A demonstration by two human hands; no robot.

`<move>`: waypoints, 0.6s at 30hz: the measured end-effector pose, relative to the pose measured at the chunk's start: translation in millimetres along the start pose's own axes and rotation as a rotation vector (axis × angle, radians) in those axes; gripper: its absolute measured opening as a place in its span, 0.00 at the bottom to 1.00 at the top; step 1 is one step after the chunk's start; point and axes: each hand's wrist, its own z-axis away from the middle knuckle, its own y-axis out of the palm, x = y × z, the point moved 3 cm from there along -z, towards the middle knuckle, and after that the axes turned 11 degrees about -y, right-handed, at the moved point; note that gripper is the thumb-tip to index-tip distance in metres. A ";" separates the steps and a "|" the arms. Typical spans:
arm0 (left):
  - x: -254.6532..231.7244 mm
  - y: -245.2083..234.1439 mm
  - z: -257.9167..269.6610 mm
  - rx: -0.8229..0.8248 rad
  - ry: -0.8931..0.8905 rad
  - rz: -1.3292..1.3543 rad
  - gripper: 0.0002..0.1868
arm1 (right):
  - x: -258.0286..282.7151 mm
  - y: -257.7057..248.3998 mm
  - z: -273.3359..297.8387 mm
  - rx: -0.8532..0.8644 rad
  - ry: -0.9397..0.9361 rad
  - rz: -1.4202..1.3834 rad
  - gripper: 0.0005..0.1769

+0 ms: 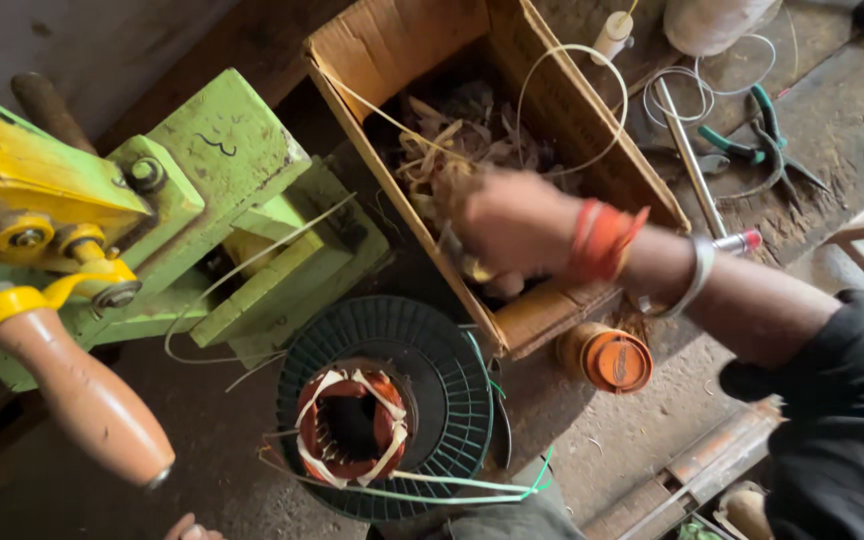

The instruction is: The person repairs an electric motor stator by stripping insulation from wires, twisting them together, and wrapping them with white tape. The person uses pliers to cut tape and handles multiple colored wires during the process.

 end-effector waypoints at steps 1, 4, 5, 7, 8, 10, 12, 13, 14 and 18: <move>-8.0 0.3 -3.0 -0.001 0.015 -0.002 0.15 | 0.2 27.5 2.8 0.460 0.183 -0.067 0.08; -29.5 5.7 -22.1 -0.003 0.076 0.000 0.15 | 14.6 65.0 24.7 0.443 -0.008 0.047 0.12; -36.8 10.3 -31.0 -0.005 0.105 0.001 0.15 | 11.4 74.8 34.0 0.468 0.035 -0.038 0.12; -54.9 17.1 -41.8 -0.011 0.165 0.009 0.16 | 13.1 91.5 45.0 0.401 0.025 -0.110 0.11; -67.2 14.1 -42.6 -0.012 0.203 0.012 0.16 | 18.1 97.0 47.7 0.303 -0.027 -0.099 0.10; -93.2 5.2 -41.9 -0.014 0.295 0.017 0.16 | 22.5 104.6 54.4 0.188 -0.089 -0.066 0.09; -113.5 2.9 -46.1 -0.005 0.396 0.025 0.16 | 24.5 111.2 59.9 0.152 -0.108 -0.025 0.10; -120.8 5.8 -50.8 0.009 0.450 0.028 0.16 | 23.8 113.6 61.6 0.120 -0.095 -0.064 0.12; -126.6 10.9 -57.2 0.037 0.507 0.040 0.16 | 23.5 115.2 65.4 0.091 -0.076 -0.104 0.15; -142.5 68.0 -109.7 0.309 0.715 0.089 0.16 | 23.4 127.2 75.0 0.430 0.158 -0.256 0.13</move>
